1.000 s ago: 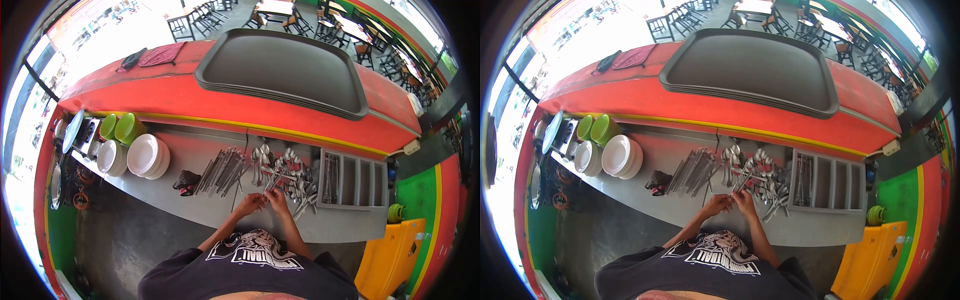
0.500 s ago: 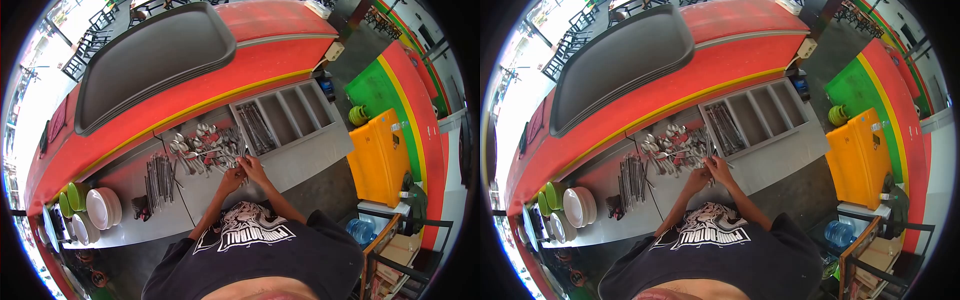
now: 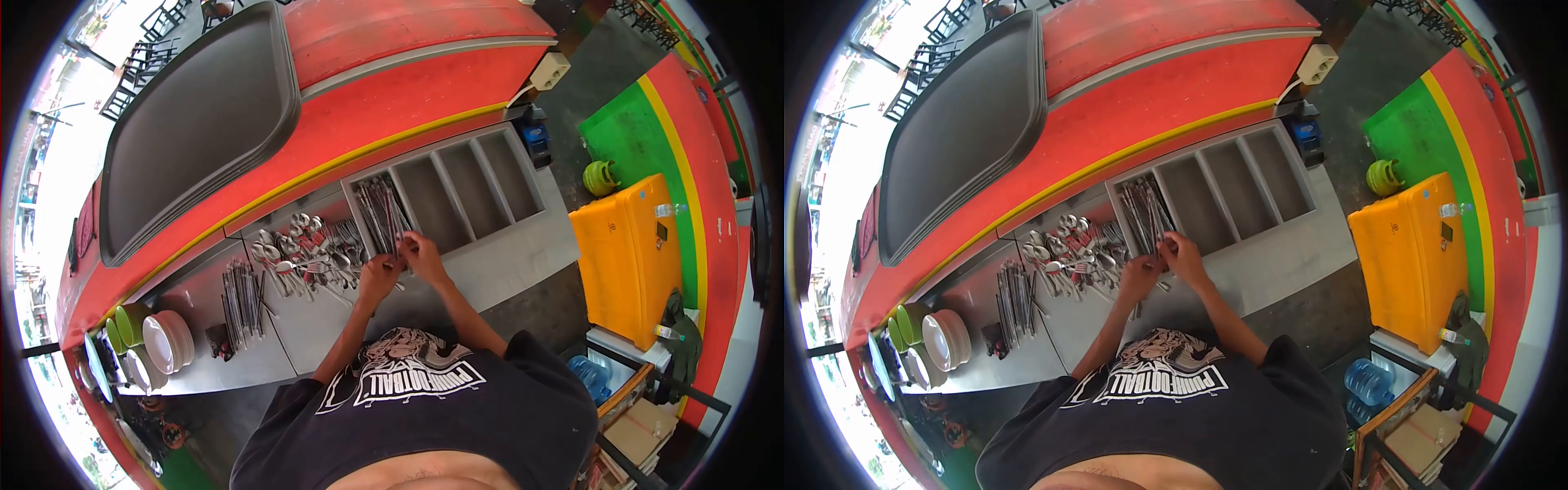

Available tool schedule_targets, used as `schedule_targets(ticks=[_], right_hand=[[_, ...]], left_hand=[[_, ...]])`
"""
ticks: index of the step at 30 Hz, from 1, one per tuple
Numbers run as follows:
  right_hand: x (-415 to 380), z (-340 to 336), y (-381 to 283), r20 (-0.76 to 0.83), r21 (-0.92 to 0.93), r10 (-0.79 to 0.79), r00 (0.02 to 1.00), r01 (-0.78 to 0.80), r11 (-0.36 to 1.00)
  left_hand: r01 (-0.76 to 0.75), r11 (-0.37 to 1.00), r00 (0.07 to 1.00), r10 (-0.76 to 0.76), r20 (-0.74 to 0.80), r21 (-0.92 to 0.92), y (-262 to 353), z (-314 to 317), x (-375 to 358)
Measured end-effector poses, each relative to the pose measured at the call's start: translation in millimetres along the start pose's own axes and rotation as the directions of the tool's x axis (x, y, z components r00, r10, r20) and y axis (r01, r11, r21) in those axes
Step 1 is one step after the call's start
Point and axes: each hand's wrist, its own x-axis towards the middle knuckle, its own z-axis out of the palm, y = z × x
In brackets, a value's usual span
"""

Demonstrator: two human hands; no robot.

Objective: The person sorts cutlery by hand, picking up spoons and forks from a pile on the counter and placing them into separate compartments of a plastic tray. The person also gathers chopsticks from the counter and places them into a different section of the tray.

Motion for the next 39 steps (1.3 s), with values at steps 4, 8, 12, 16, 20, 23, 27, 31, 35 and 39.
schedule_targets(ticks=[4,8,12,16,20,23,27,31,35,39], right_hand=[[21,-10,3,-0.054,-0.014,-0.113,0.992,0.113,0.994],[33,-14,0,-0.052,-0.010,-0.185,0.981,0.185,0.983],[32,-7,-4,-0.082,-0.011,-0.202,0.976,0.202,0.979],[20,16,-8,-0.124,0.002,-0.191,0.974,0.192,0.981],[-4,55,-26,-0.096,-0.010,-0.176,0.980,0.175,0.984],[-25,101,-34,-0.083,0.009,-0.201,0.976,0.203,0.979],[-60,189,-45,0.086,0.142,-0.127,0.988,0.114,0.983],[-90,287,-34,0.419,0.054,-0.105,0.902,0.091,0.994],[-97,375,-33,0.461,-0.445,0.126,0.878,0.106,0.889],[-102,435,-35,0.260,-0.706,0.099,0.961,0.119,0.698]], left_hand=[[0.065,0.994,0.995,-0.072,-0.075,-0.090,4,-2,-4],[0.057,0.993,0.994,-0.066,-0.091,-0.102,3,-22,-15],[0.070,0.981,0.995,-0.083,-0.063,-0.179,-20,-41,-26],[0.087,0.981,0.966,-0.126,-0.225,-0.175,-57,-81,-52],[0.118,0.983,0.873,-0.168,-0.457,-0.138,-124,-135,-95],[0.140,0.988,0.783,-0.154,-0.603,-0.071,-176,-176,-128],[0.219,0.966,0.739,-0.070,-0.670,0.140,-233,-219,-163],[0.268,0.886,0.815,0.000,-0.580,0.378,-277,-221,-191],[0.251,0.863,0.850,0.021,-0.526,0.439,-280,-215,-201],[0.292,0.884,0.823,-0.037,-0.567,0.366,-280,-196,-224]])
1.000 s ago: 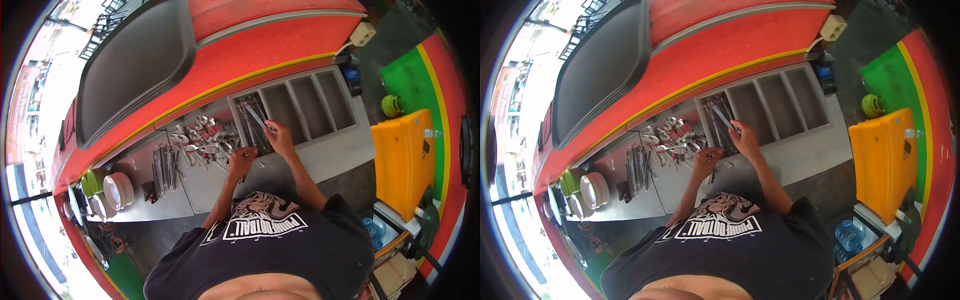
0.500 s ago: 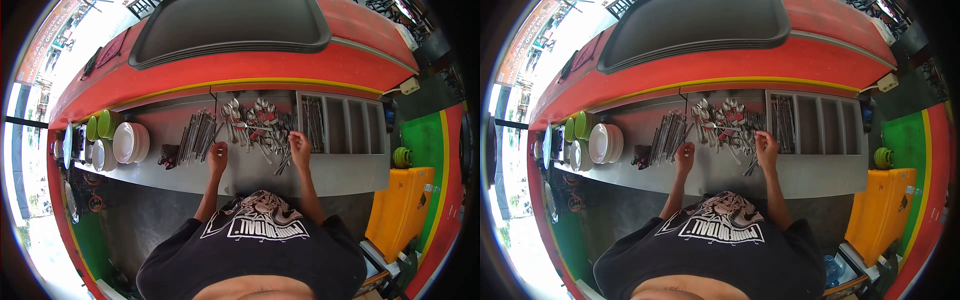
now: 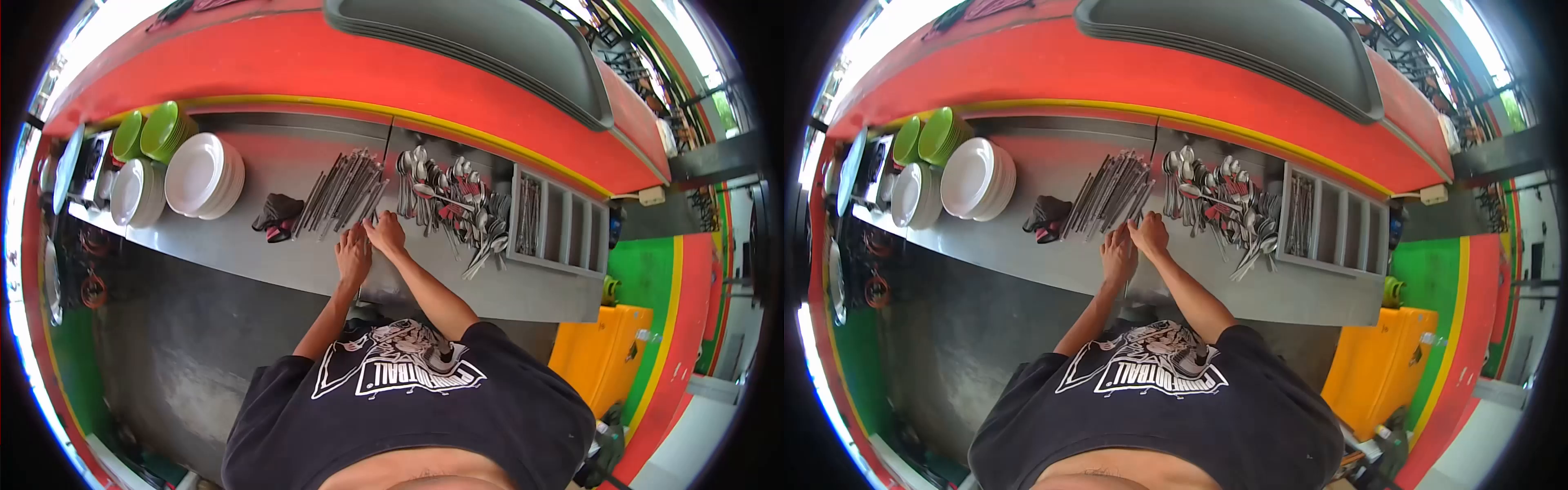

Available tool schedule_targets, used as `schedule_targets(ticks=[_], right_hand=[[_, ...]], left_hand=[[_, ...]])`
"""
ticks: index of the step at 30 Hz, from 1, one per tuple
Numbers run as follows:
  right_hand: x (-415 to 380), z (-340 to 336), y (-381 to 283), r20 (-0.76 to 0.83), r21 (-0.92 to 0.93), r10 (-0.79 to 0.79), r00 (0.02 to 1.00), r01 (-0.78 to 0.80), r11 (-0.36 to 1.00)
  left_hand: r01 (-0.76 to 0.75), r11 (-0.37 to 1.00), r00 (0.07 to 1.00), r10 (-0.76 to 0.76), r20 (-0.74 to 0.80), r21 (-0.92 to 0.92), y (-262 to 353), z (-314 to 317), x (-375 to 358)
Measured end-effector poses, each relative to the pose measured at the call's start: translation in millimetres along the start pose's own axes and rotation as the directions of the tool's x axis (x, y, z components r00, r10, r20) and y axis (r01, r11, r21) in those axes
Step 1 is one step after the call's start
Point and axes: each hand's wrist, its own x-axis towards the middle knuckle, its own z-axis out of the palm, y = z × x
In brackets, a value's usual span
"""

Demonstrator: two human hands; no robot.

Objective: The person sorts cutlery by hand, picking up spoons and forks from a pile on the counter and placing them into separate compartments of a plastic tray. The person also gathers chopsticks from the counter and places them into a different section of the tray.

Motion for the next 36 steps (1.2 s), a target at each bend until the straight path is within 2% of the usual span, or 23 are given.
schedule_targets(ticks=[3,6,8,14,16,17,20,23,25,29,31,32,35,36], right_hand=[[-2,10,-7,-0.011,-0.081,-0.037,0.999,0.036,0.996],[-1,28,0,-0.125,-0.120,-0.104,0.987,0.089,0.989],[4,36,7,-0.130,-0.100,-0.093,0.987,0.080,0.992],[11,35,15,-0.145,0.002,-0.028,0.989,0.029,1.000],[11,33,14,-0.131,0.029,-0.005,0.991,0.009,1.000],[11,32,14,-0.122,0.053,-0.011,0.992,0.018,0.998],[10,30,18,-0.102,0.130,-0.034,0.994,0.047,0.990],[8,30,26,-0.114,0.224,-0.057,0.992,0.081,0.971],[3,30,32,-0.140,0.314,-0.063,0.988,0.104,0.944],[-11,24,46,-0.154,0.524,-0.048,0.987,0.122,0.843],[-18,24,60,-0.133,0.572,-0.040,0.990,0.110,0.813],[-18,34,68,-0.173,0.687,-0.078,0.982,0.177,0.705],[-28,20,81,-0.015,0.593,-0.181,0.983,0.154,0.790],[-37,15,79,0.019,0.659,-0.164,0.986,0.111,0.744]], left_hand=[[0.018,0.999,0.999,-0.019,-0.029,-0.036,-3,-9,-7],[0.020,0.997,0.998,-0.023,-0.051,-0.072,-11,-11,-17],[0.007,0.997,0.999,-0.010,-0.048,-0.076,-16,-14,-17],[-0.004,0.969,0.997,-0.017,-0.079,-0.249,-21,-22,-11],[0.034,0.945,0.998,-0.052,-0.047,-0.325,-24,-21,-11],[0.055,0.931,0.997,-0.070,-0.029,-0.361,-27,-21,-10],[-0.013,0.915,1.000,0.007,-0.018,-0.403,-40,-19,-9],[-0.119,0.923,0.992,0.092,-0.092,-0.365,-42,-19,-10],[-0.111,0.929,0.993,0.087,-0.081,-0.354,-44,-16,-11],[-0.045,0.899,0.999,0.039,-0.022,-0.435,-40,-22,-10],[-0.062,0.899,0.996,0.030,-0.082,-0.433,-34,-26,-10],[-0.071,0.900,0.994,0.026,-0.109,-0.431,-31,-29,-10],[-0.162,0.885,0.983,0.108,-0.147,-0.437,-29,-19,-13],[-0.115,0.852,0.990,0.056,-0.128,-0.511,-24,-15,-15]])
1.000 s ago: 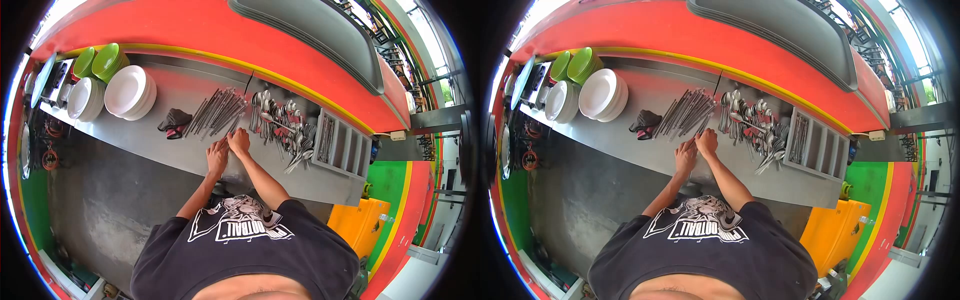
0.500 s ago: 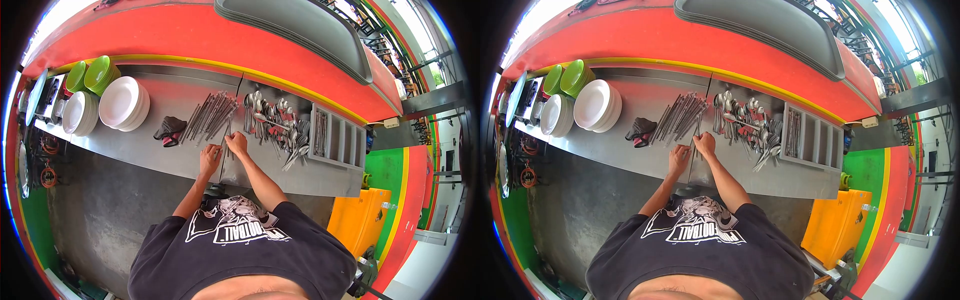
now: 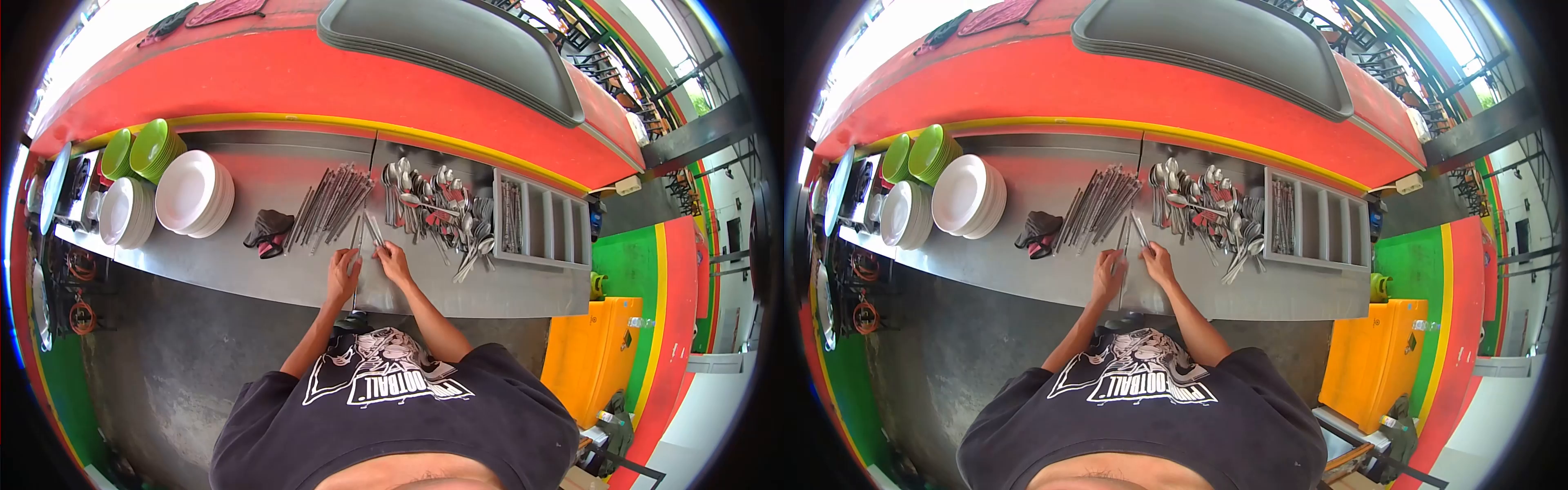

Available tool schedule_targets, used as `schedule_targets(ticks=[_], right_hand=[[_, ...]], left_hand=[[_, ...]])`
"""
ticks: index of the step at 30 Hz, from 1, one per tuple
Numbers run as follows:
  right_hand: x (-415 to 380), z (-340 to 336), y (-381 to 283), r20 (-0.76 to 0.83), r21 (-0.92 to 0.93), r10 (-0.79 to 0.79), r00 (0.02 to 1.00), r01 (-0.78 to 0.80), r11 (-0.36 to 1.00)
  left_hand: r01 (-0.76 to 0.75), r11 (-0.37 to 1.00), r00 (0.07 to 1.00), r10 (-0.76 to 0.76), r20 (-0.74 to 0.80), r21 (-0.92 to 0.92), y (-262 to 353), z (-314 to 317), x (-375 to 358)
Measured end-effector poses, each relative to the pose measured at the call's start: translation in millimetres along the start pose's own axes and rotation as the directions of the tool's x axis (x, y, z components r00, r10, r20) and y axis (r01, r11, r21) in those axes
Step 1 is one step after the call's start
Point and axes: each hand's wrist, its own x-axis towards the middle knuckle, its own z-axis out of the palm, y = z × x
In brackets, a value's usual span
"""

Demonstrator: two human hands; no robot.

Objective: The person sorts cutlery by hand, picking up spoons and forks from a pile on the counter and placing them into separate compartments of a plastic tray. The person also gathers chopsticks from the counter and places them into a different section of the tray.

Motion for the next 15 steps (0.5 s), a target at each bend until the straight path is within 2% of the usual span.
schedule_targets(ticks=[2,3,5,6,9,13,15], right_hand=[[-20,-2,-11,0.036,0.169,0.064,0.997,-0.070,0.983],[-28,-5,-9,0.089,0.164,0.090,0.992,-0.104,0.981],[-47,-13,6,0.189,0.148,0.145,0.971,-0.174,0.974],[-60,-15,9,0.190,0.179,0.134,0.973,-0.168,0.969],[-94,-24,6,0.169,0.259,0.147,0.975,-0.188,0.947],[-115,-56,-19,0.131,0.285,0.235,0.963,-0.263,0.922],[-117,-74,-17,0.090,0.312,0.241,0.966,-0.257,0.915]], left_hand=[[0.109,0.982,0.994,-0.111,-0.004,-0.153,10,21,-5],[0.217,0.937,0.976,-0.210,0.054,-0.275,8,33,-8],[0.431,0.767,0.902,-0.375,0.214,-0.475,3,56,-14],[0.582,0.666,0.806,-0.399,0.436,-0.466,18,48,-9],[0.626,0.654,0.730,-0.298,0.615,-0.425,51,51,-8],[0.626,0.625,0.722,-0.238,0.649,-0.467,69,73,-7],[0.688,0.571,0.687,-0.317,0.654,-0.447,93,80,6]])
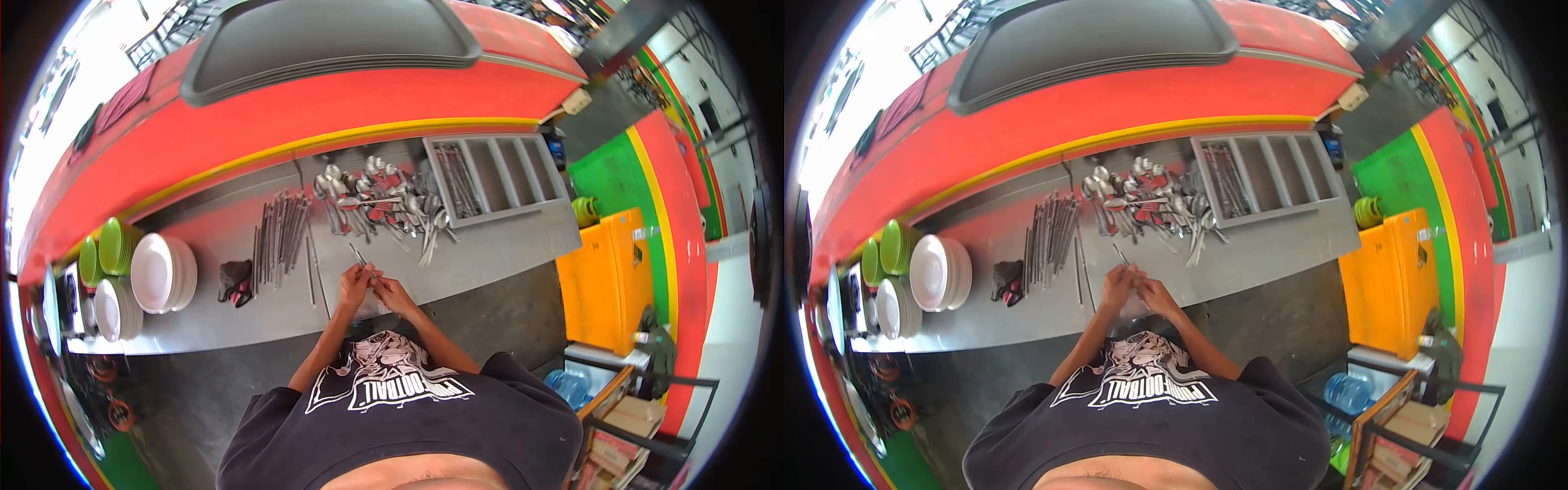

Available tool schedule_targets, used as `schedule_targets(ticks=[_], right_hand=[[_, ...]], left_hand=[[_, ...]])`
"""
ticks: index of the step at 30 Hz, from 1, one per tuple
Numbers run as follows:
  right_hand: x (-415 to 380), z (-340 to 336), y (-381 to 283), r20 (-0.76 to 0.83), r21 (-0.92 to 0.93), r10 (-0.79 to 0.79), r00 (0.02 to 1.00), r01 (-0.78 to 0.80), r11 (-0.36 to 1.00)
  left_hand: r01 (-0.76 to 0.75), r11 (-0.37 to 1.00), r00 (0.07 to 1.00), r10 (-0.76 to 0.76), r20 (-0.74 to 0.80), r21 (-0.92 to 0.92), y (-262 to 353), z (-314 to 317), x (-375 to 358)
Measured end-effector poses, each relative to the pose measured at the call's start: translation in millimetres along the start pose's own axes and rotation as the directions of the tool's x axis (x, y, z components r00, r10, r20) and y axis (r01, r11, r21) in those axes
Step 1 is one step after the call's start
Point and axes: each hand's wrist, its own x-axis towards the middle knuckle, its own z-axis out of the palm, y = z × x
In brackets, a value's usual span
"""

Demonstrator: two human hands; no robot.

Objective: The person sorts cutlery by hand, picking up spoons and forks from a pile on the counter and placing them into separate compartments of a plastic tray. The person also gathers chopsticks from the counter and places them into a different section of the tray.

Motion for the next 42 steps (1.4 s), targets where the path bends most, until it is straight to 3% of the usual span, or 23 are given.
schedule_targets(ticks=[1,4,7,10,11,14,15,17,20,22,24,27,30,34,38,41,42], right_hand=[[2,-10,1,-0.028,0.030,-0.015,0.999,0.016,0.999],[-2,-40,-6,-0.100,0.095,-0.068,0.993,0.078,0.992],[-5,-74,-15,-0.170,0.119,-0.172,0.970,0.194,0.974],[-5,-110,-19,-0.283,0.096,-0.252,0.925,0.289,0.952],[-2,-123,-21,-0.324,0.079,-0.270,0.907,0.310,0.947],[-6,-163,-54,-0.379,0.158,-0.191,0.905,0.267,0.951],[-1,-177,-60,-0.416,0.149,-0.205,0.886,0.289,0.946],[12,-204,-72,-0.486,0.131,-0.228,0.844,0.328,0.936],[29,-247,-92,-0.575,-0.395,-0.461,0.676,0.265,0.880],[47,-267,-93,-0.613,-0.474,-0.532,0.585,0.267,0.839],[61,-290,-95,-0.603,-0.550,-0.591,0.535,0.257,0.794],[63,-298,-94,-0.578,-0.598,-0.611,0.541,0.229,0.768],[60,-301,-94,-0.589,-0.614,-0.609,0.531,0.195,0.765],[56,-299,-99,-0.575,-0.664,-0.644,0.505,0.172,0.728],[48,-300,-106,-0.553,-0.700,-0.704,0.446,0.211,0.683],[55,-296,-102,-0.585,-0.678,-0.662,0.468,0.164,0.716],[57,-295,-100,-0.587,-0.682,-0.671,0.452,0.171,0.711]], left_hand=[[0.034,0.999,0.999,-0.035,-0.027,-0.022,10,11,6],[-0.101,0.988,0.993,0.108,-0.050,0.119,25,32,40],[-0.106,0.988,0.993,0.112,-0.043,0.111,45,71,64],[-0.166,0.904,0.985,0.169,0.028,0.395,53,112,87],[-0.175,0.896,0.984,0.171,0.048,0.409,51,127,96],[-0.219,0.813,0.975,0.168,0.144,0.539,54,176,115],[-0.278,0.842,0.960,0.225,0.167,0.462,53,193,123],[-0.251,0.831,0.967,0.197,0.159,0.497,54,221,146],[-0.265,0.824,0.964,0.226,0.140,0.501,38,244,191],[-0.241,0.789,0.969,0.223,0.103,0.565,40,267,214],[-0.230,0.830,0.972,0.220,0.081,0.508,37,289,224],[-0.230,0.731,0.965,0.259,0.050,0.642,21,297,232],[-0.298,0.599,0.907,0.420,0.025,0.743,20,308,233],[-0.281,0.594,0.900,0.436,-0.008,0.754,10,304,239],[-0.248,0.506,0.885,0.466,-0.020,0.826,3,301,233],[-0.210,0.618,0.954,0.298,0.021,0.758,16,309,207],[-0.207,0.579,0.965,0.255,0.067,0.789,21,306,198]])
